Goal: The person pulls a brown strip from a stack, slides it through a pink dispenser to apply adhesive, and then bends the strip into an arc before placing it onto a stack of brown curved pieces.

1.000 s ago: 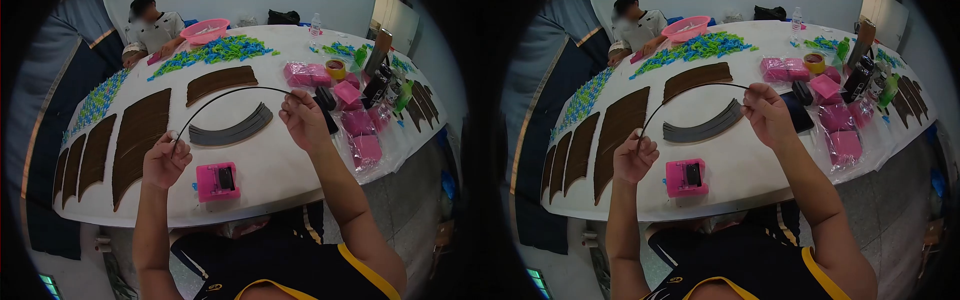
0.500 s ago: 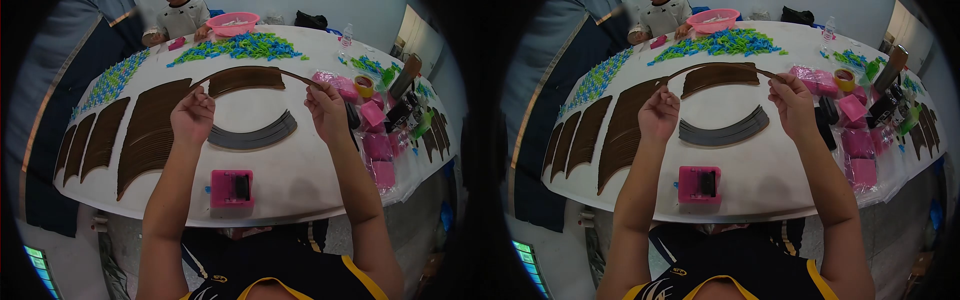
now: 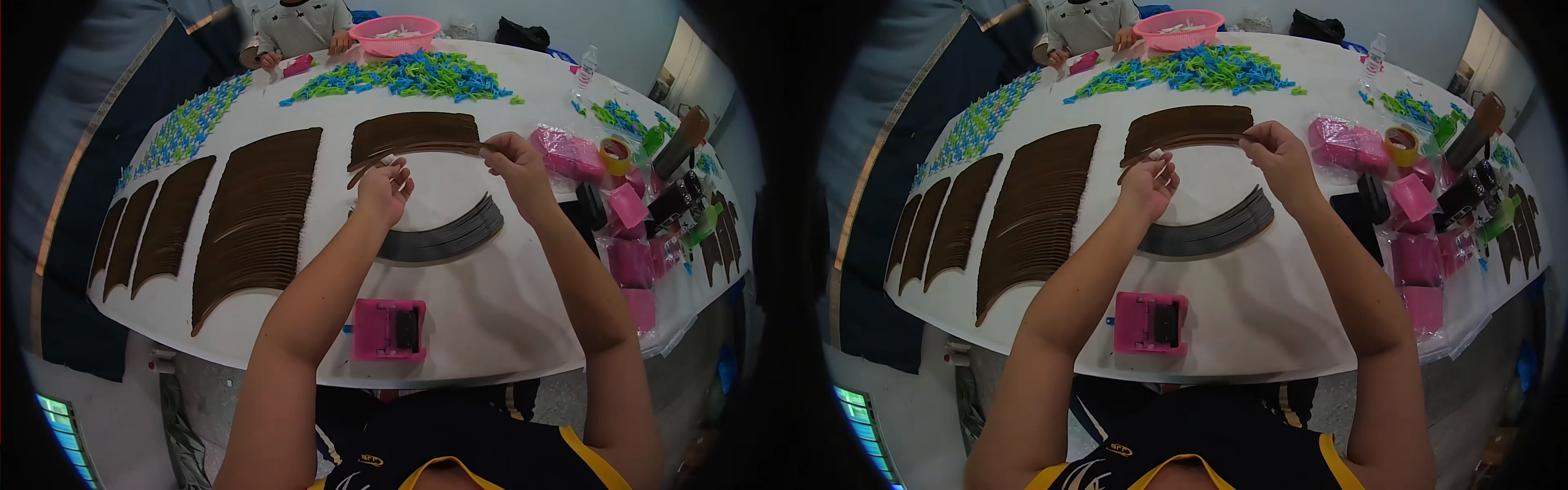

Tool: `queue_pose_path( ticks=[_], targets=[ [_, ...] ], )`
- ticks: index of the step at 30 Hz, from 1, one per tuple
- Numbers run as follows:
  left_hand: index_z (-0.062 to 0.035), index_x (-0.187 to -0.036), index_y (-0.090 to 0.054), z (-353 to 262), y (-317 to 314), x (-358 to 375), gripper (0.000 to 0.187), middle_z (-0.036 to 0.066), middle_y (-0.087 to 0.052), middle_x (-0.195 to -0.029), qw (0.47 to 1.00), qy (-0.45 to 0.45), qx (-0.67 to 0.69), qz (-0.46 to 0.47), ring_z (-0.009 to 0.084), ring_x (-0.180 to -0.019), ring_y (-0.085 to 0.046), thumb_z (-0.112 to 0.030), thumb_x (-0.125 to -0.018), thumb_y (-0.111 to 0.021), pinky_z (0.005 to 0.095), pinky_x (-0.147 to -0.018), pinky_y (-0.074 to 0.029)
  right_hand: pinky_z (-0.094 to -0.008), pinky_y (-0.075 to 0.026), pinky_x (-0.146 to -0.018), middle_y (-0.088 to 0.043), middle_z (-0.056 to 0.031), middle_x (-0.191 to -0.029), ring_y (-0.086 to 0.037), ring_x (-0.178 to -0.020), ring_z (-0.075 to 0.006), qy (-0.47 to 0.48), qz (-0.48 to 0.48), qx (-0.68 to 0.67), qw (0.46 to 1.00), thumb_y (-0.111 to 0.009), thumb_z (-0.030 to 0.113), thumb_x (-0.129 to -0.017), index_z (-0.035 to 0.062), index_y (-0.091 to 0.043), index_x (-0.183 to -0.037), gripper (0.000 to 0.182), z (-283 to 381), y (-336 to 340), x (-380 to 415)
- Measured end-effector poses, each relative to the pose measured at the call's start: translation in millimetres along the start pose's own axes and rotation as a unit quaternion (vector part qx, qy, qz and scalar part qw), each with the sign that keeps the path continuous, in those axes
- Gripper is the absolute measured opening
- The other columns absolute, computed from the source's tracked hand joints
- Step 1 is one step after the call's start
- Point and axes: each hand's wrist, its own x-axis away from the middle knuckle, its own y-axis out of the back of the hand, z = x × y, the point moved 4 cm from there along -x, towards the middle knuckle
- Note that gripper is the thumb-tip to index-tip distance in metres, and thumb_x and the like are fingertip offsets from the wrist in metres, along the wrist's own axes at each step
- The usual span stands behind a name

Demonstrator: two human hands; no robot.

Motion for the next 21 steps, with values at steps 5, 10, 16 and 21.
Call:
queue_pose_path(
  ticks=[5, 10, 16, 21],
  targets=[
    [-0.0109, -0.111, -0.056, 5.8, 2.6, -13.5, 0.020, 0.005, -0.064, -0.110, 0.999, 0.027, -0.035, 0.003, 0.0177, -0.094, -0.064, 0.003, -0.097, -0.058, 0.0343, -0.079, -0.056, -0.0264, -0.050, -0.080, -0.067, 0.0021, -0.094, -0.061, -0.087, -0.0069, -0.029, 0.029, 0.028, 0.999, -0.072, 0.015, -0.098, 0.0059, -0.068, -0.109, 0.014, -24.1, 5.2, -16.8],
    [-0.0039, -0.115, -0.058, 7.6, -1.6, -14.5, 0.024, 0.012, -0.062, -0.117, 0.888, 0.039, -0.446, 0.103, 0.0246, -0.095, -0.066, -0.004, -0.092, -0.063, 0.0396, -0.083, -0.058, -0.0273, -0.049, -0.078, -0.066, 0.0014, -0.097, -0.058, -0.088, -0.0077, -0.092, 0.035, 0.084, 0.992, -0.073, 0.015, -0.098, 0.0051, -0.067, -0.110, 0.017, -51.9, 19.8, -36.0],
    [0.0025, -0.124, -0.058, 13.1, -16.8, 15.3, 0.037, 0.022, -0.059, -0.126, 0.496, -0.232, -0.825, 0.139, 0.0406, -0.106, -0.067, -0.014, -0.091, -0.060, 0.0523, -0.094, -0.056, -0.0305, -0.051, -0.084, -0.068, -0.0055, -0.100, -0.062, -0.090, -0.0167, -0.099, 0.075, 0.219, 0.968, -0.076, 0.019, -0.094, 0.0044, -0.070, -0.110, 0.022, -107.6, 36.5, -66.1],
    [0.0014, -0.128, -0.056, 12.8, -20.1, 9.3, 0.040, 0.023, -0.053, -0.134, 0.481, -0.214, -0.846, 0.084, 0.0422, -0.112, -0.065, -0.020, -0.094, -0.057, 0.0535, -0.097, -0.054, -0.0360, -0.054, -0.093, -0.067, -0.0111, -0.111, -0.067, -0.101, -0.0239, -0.063, 0.041, 0.443, 0.894, -0.079, 0.023, -0.089, 0.0059, -0.074, -0.104, 0.023, -123.6, 29.4, -69.5]
  ],
)
